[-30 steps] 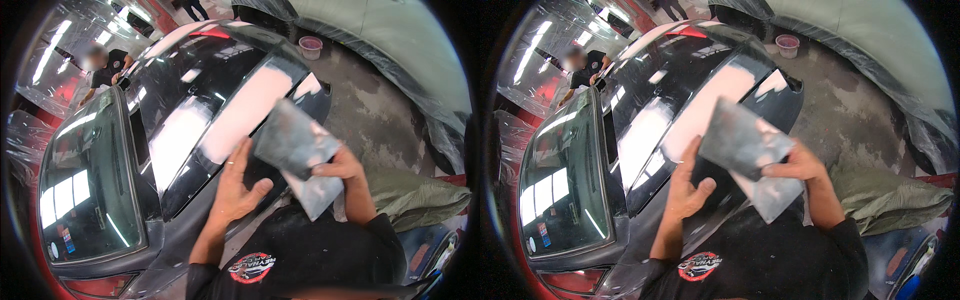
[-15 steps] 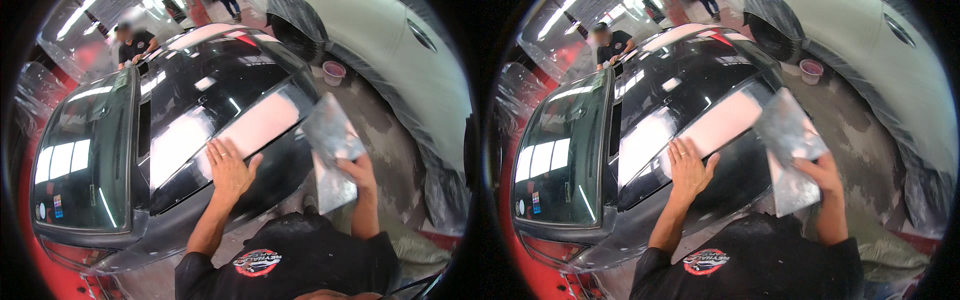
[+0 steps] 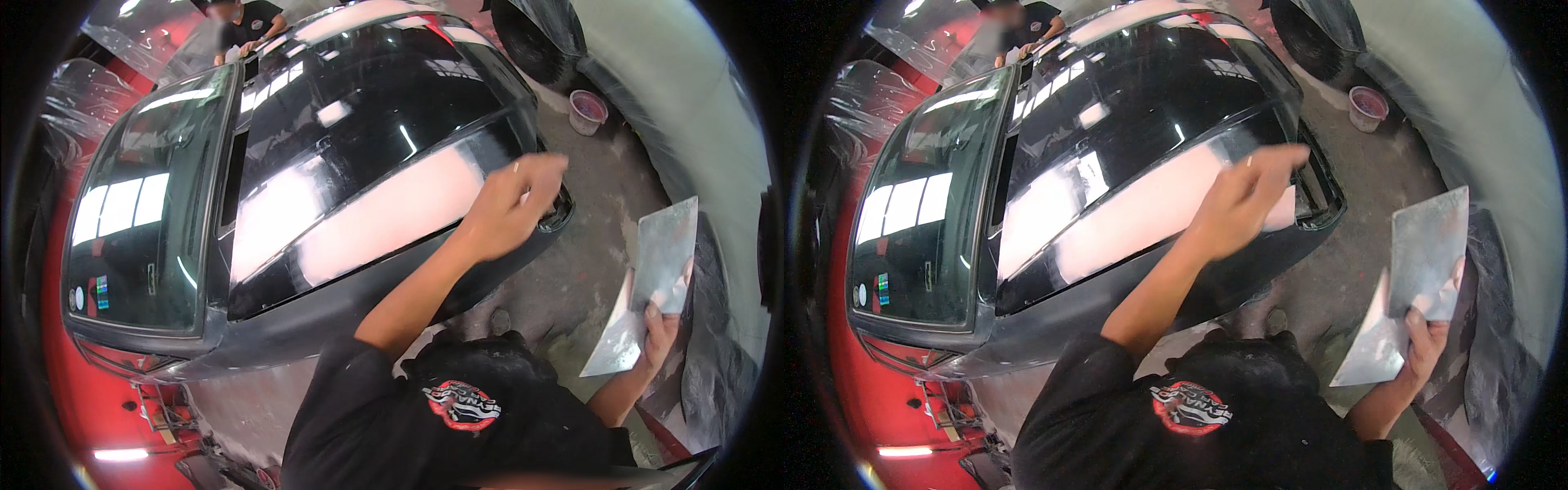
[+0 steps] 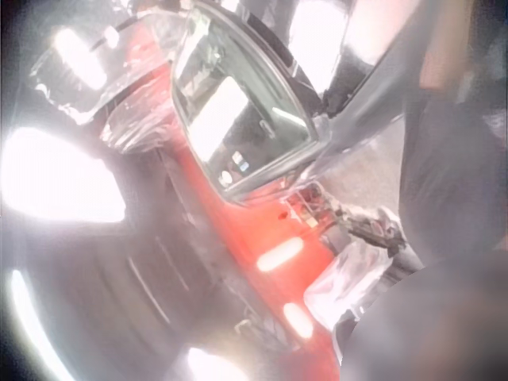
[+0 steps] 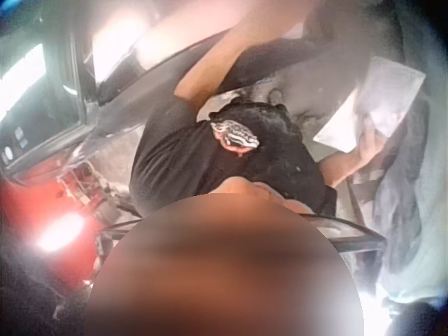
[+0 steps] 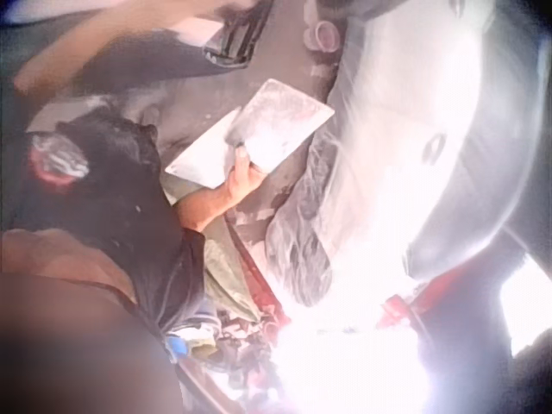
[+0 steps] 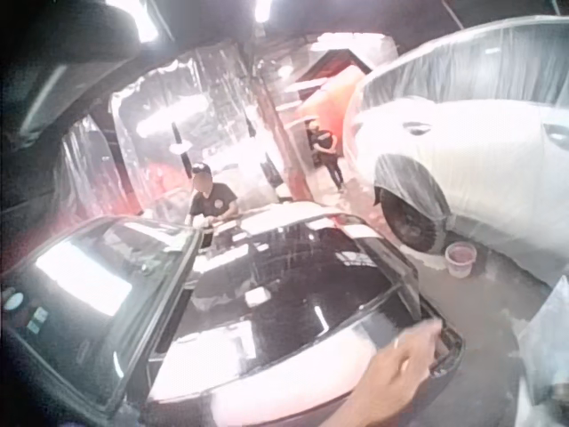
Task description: The person sands the hood of a black car using a sanding block. They move the block across the surface in various directions, occasionally pausing to wipe the area with their hand. Another person is visible in the background working on a different part of the vehicle.
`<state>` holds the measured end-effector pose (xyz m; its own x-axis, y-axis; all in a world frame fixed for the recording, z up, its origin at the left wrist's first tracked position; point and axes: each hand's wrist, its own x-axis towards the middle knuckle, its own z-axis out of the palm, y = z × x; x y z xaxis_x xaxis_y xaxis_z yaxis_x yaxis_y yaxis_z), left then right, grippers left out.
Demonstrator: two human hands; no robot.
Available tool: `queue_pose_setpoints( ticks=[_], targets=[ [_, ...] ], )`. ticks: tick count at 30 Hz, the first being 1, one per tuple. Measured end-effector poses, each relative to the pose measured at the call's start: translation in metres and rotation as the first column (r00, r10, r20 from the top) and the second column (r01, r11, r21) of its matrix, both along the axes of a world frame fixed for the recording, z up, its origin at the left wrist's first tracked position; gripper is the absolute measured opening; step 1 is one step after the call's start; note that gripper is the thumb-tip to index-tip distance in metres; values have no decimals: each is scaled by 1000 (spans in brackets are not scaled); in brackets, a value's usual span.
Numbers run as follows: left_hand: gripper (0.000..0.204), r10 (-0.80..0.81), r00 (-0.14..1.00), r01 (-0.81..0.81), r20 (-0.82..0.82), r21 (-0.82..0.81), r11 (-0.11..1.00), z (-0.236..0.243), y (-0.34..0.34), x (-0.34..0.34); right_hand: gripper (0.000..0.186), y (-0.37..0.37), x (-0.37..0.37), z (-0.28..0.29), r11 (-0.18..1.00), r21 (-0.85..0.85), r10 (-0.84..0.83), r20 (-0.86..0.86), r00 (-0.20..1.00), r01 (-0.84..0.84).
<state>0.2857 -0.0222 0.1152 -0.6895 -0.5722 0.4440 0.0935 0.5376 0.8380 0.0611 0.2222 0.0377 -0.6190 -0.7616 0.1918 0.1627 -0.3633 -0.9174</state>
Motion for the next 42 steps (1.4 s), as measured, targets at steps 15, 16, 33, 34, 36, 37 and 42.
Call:
queue_pose_setpoints(
  ticks=[15, 16, 33, 34, 36, 37, 42],
  targets=[
    [47, 737, 430, -363, -521, 647, 670, 5, 90, 210, 41, -193, 125, 58, 670, 202, 742, -215, 635, -714],
    [47, 773, 371, -254, -514, 745, 617, 1, 91, 215, 43, -203, 128, 64, 735, 123, 678, -88, 730, -667],
    [37, 809, 576, -795, -118, 148, 588, -1, 105, 206, 53, -187, 209, 102, 795, 76, -20, -988, -151, -602],
    [37, 814, 570, -802, -116, 139, 581, -1, 106, 205, 55, -184, 212, 100, 782, 64, -52, -984, -168, -619],
    [37, 827, 546, -819, -133, 123, 561, -5, 107, 203, 57, -180, 215, 98, 762, 122, 60, -991, -118, -635],
    [37, 842, 514, -833, -166, 138, 536, -9, 107, 202, 58, -178, 216, 99, 746, 126, 105, -992, -72, -654],
    [35, 951, 183, -983, -251, -47, 176, -19, 102, 221, 73, -169, 210, 129, 697, 372, 237, -926, -293, -613]
  ],
)
